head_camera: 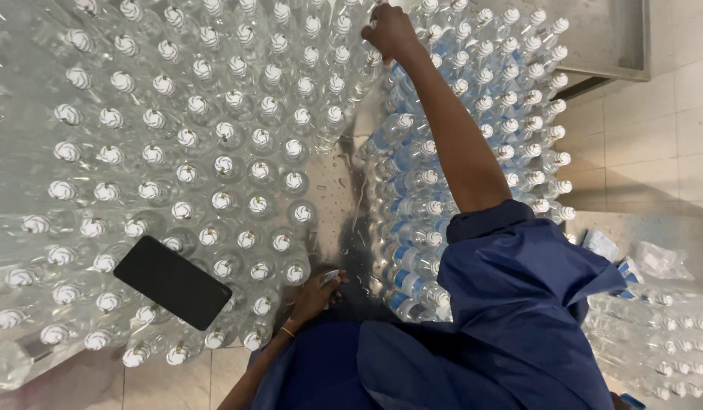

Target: The person labels clear plastic bottles by applying small rectangular stickers to their caps. They pick up a bottle from a large array on a metal table, apply a sticker, and place the bottle back. A smartphone is visible on the table throughout the task.

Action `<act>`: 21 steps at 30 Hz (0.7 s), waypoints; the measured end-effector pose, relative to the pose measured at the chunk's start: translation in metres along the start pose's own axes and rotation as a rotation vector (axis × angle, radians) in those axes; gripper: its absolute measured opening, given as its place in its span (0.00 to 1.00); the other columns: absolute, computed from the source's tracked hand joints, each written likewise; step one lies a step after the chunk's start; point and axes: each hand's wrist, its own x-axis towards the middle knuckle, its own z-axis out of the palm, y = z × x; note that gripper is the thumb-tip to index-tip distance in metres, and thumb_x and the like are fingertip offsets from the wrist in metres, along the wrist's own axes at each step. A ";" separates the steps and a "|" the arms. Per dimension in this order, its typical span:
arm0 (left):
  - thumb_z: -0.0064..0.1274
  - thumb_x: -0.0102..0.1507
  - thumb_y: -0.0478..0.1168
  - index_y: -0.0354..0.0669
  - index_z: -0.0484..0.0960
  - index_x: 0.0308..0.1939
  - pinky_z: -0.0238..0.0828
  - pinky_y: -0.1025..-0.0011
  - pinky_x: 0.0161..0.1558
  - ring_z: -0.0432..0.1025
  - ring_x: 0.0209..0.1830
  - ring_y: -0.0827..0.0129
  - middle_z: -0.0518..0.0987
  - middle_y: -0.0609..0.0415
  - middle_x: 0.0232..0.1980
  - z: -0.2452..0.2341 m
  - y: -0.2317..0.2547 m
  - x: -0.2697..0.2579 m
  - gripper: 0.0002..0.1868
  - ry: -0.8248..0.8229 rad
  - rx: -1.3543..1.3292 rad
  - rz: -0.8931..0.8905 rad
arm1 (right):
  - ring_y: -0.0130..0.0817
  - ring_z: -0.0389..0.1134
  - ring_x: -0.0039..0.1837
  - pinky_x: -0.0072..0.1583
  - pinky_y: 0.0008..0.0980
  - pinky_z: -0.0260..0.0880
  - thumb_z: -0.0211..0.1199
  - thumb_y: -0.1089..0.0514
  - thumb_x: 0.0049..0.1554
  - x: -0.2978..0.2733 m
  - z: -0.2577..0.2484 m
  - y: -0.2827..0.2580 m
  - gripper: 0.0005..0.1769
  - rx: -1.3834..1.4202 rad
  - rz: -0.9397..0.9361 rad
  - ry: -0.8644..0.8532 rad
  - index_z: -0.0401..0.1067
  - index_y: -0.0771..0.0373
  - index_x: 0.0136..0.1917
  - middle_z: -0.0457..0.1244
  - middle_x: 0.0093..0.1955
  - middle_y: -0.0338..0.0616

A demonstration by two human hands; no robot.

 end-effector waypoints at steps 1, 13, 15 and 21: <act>0.53 0.71 0.45 0.39 0.87 0.64 0.76 0.77 0.29 0.77 0.27 0.76 0.92 0.52 0.52 0.001 0.001 0.000 0.21 0.018 0.011 0.020 | 0.42 0.76 0.28 0.37 0.39 0.81 0.64 0.55 0.64 -0.002 -0.001 -0.001 0.23 0.007 -0.024 0.016 0.75 0.77 0.64 0.73 0.40 0.61; 0.52 0.70 0.41 0.40 0.83 0.58 0.76 0.75 0.25 0.80 0.26 0.70 0.91 0.43 0.51 0.006 0.010 -0.016 0.15 0.090 0.001 0.100 | 0.46 0.69 0.25 0.30 0.38 0.65 0.70 0.51 0.67 -0.041 0.010 -0.004 0.22 -0.045 0.061 -0.099 0.62 0.60 0.39 0.62 0.29 0.46; 0.52 0.71 0.41 0.40 0.84 0.57 0.77 0.73 0.25 0.80 0.26 0.70 0.91 0.44 0.49 0.007 0.008 -0.018 0.14 0.091 0.009 0.118 | 0.48 0.73 0.28 0.30 0.38 0.71 0.67 0.55 0.68 -0.057 0.011 -0.007 0.19 -0.001 0.066 -0.142 0.65 0.64 0.41 0.66 0.34 0.54; 0.50 0.72 0.40 0.35 0.85 0.57 0.80 0.72 0.27 0.80 0.27 0.70 0.91 0.45 0.47 0.010 0.008 -0.025 0.15 0.052 0.072 0.179 | 0.39 0.74 0.28 0.35 0.33 0.75 0.65 0.58 0.68 -0.098 0.017 -0.013 0.19 -0.016 0.017 -0.230 0.71 0.65 0.35 0.70 0.29 0.54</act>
